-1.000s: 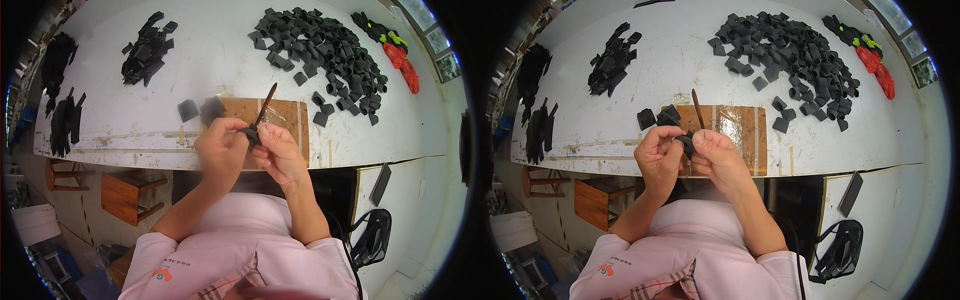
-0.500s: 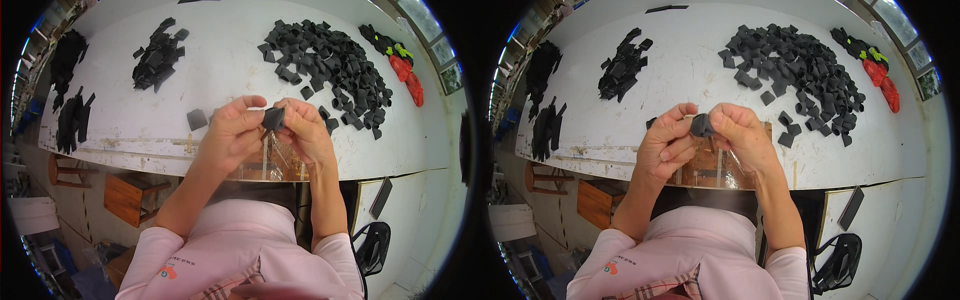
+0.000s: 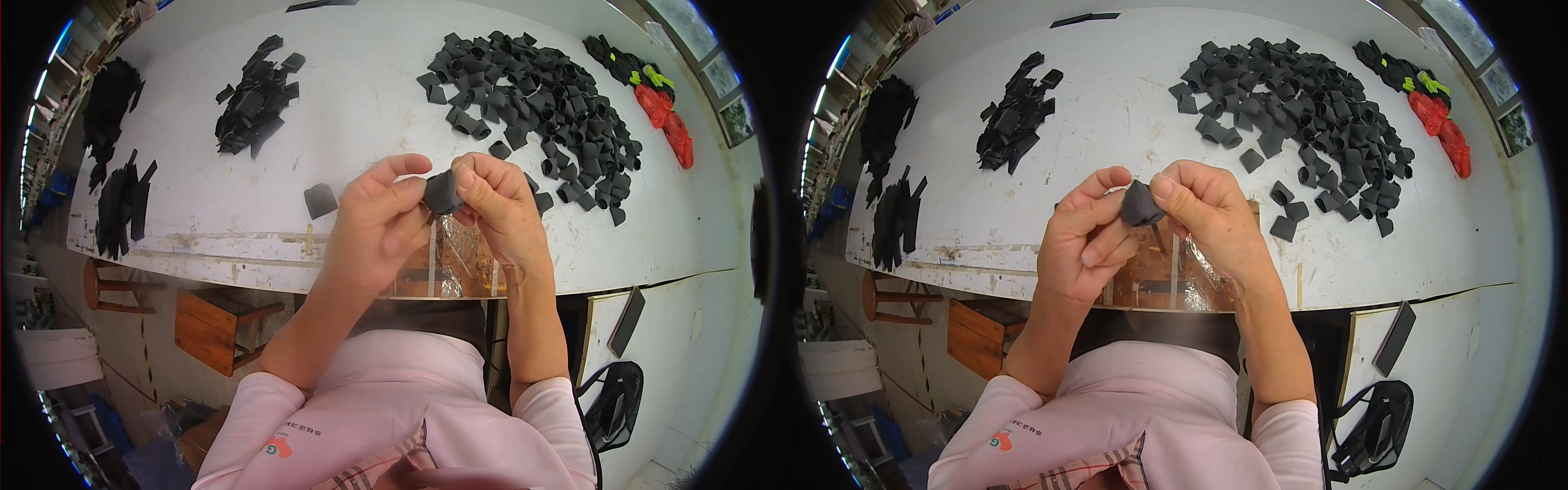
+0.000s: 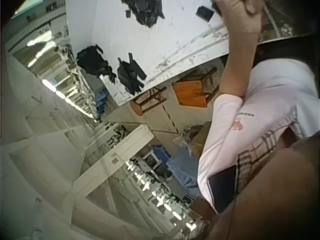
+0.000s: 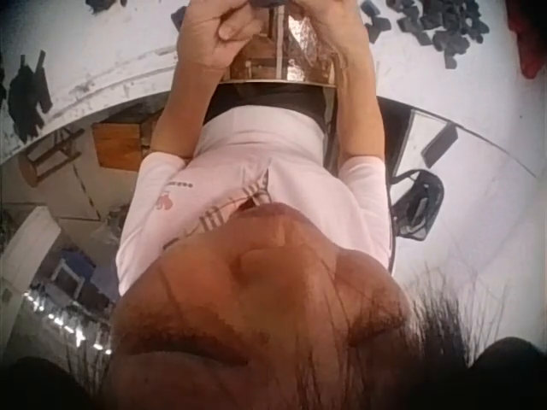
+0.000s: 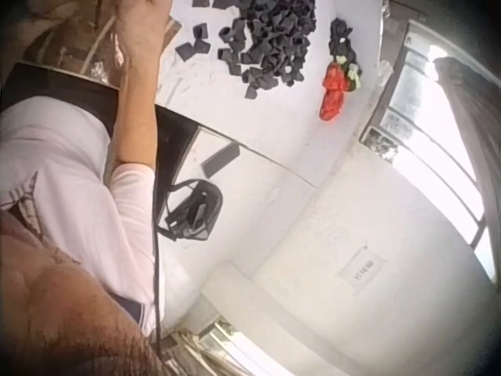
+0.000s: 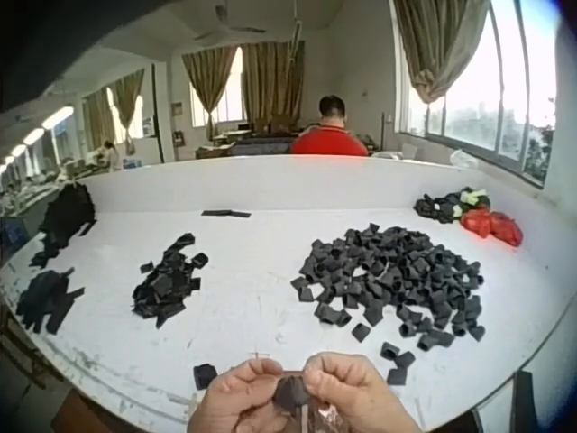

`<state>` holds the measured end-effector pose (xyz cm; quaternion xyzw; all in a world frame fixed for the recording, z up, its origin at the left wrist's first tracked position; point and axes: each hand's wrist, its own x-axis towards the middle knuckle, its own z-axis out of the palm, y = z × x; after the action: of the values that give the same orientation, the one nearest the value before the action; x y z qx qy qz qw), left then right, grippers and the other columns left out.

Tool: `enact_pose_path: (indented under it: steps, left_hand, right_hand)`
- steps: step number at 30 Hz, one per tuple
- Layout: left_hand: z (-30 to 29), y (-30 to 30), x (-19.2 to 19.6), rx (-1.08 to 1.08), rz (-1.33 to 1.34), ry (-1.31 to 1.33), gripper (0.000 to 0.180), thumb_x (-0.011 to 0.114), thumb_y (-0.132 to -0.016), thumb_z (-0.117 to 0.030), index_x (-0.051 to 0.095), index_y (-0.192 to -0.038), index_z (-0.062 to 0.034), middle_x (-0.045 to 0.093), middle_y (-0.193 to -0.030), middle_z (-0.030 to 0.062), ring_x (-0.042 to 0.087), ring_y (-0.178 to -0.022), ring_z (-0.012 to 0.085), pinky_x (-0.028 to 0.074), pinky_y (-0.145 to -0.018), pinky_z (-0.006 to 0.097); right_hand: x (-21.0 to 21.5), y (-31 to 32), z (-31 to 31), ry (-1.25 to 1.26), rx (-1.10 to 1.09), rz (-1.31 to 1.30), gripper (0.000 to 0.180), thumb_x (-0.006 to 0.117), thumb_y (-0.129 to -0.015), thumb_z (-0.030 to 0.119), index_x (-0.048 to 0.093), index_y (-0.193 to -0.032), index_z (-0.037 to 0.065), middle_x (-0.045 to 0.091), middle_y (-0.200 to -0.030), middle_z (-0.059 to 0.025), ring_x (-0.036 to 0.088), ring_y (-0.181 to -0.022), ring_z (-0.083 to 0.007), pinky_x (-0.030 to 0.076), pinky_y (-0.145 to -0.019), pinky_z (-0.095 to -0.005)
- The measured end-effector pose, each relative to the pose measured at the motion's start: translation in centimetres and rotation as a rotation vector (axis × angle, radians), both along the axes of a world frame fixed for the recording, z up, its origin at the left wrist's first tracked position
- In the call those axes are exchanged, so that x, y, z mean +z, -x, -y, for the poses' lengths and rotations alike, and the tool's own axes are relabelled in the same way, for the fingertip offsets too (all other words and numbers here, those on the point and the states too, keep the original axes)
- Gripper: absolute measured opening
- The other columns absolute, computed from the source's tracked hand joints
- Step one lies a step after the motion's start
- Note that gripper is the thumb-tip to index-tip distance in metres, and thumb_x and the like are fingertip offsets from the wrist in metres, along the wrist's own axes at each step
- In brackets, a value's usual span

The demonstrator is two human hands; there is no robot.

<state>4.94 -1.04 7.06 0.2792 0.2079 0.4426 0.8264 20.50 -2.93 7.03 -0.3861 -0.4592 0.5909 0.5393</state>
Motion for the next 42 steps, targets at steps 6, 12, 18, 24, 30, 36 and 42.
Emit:
enact_pose_path:
  steps: [6,12,18,24,30,36,42]
  left_hand:
    - [-0.3,0.2,-0.9,-0.097,0.131,0.125,0.017,0.047,-0.083,-0.001,0.049,-0.1,-0.0005,0.052,-0.068,0.0033,0.034,-0.039,0.0036,0.025,-0.037,0.018]
    - [0.5,-1.2,0.2,0.442,-0.407,-0.538,0.029,0.052,-0.083,-0.003,0.049,-0.111,0.0033,0.059,-0.088,0.0084,0.053,-0.073,0.0085,0.041,-0.063,0.017]
    - [-0.5,-0.7,1.0,0.369,-0.62,-1.036,0.016,0.058,-0.075,0.004,0.061,-0.091,-0.0012,0.059,-0.089,0.0071,0.056,-0.076,0.0126,0.043,-0.072,0.022]
    - [-0.3,-0.4,0.6,0.41,-0.284,-0.648,0.007,0.055,-0.08,0.0,0.06,-0.085,0.0002,0.057,-0.083,0.0031,0.053,-0.074,0.0088,0.043,-0.07,0.022]
    - [-0.4,0.1,-1.0,0.278,0.021,-0.339,0.011,0.05,-0.086,-0.005,0.056,-0.093,0.0012,0.056,-0.088,0.0063,0.05,-0.079,0.0117,0.041,-0.073,0.025]
    - [-0.5,0.3,-0.5,0.318,-0.038,-0.374,0.018,0.05,-0.086,-0.008,0.053,-0.099,0.0039,0.056,-0.095,0.0095,0.051,-0.084,0.0125,0.041,-0.077,0.025]
    - [-0.8,0.0,0.4,0.309,-0.342,-0.713,0.014,0.055,-0.083,-0.003,0.058,-0.095,0.0035,0.06,-0.086,0.0072,0.054,-0.08,0.0101,0.043,-0.074,0.023]
  right_hand:
    - [-1.8,0.3,-0.3,0.08,0.085,-0.241,0.026,0.057,-0.084,0.026,0.054,-0.07,0.004,0.047,-0.059,0.0025,0.038,-0.052,-0.0041,0.032,-0.047,-0.0172]
    - [-0.9,0.6,0.6,-0.055,-0.077,0.051,0.026,0.054,-0.085,0.027,0.054,-0.077,0.003,0.049,-0.064,0.0008,0.04,-0.054,-0.0056,0.034,-0.049,-0.0187]
    - [-0.4,0.9,1.8,-0.566,-0.423,0.6,0.027,0.062,-0.078,0.024,0.054,-0.088,0.0,0.051,-0.075,-0.0071,0.05,-0.061,-0.016,0.039,-0.049,-0.0246]
    - [1.0,1.8,2.0,-0.522,-0.398,0.645,0.025,0.071,-0.068,0.013,0.057,-0.086,0.0,0.051,-0.07,-0.0067,0.048,-0.053,-0.0122,0.038,-0.047,-0.0234]
    - [1.9,2.3,2.1,-0.447,-0.453,0.611,0.018,0.069,-0.068,0.007,0.06,-0.082,0.0,0.051,-0.065,-0.0056,0.046,-0.052,-0.0109,0.037,-0.046,-0.0222]
    - [1.7,2.4,2.1,-0.468,-0.486,0.607,0.019,0.068,-0.068,0.004,0.059,-0.084,0.0,0.053,-0.069,-0.0057,0.047,-0.053,-0.0107,0.038,-0.047,-0.0211]
    - [1.2,2.8,2.2,-0.567,-0.598,0.701,0.023,0.069,-0.067,0.005,0.059,-0.088,0.001,0.054,-0.077,-0.0071,0.05,-0.056,-0.0114,0.041,-0.049,-0.0196]
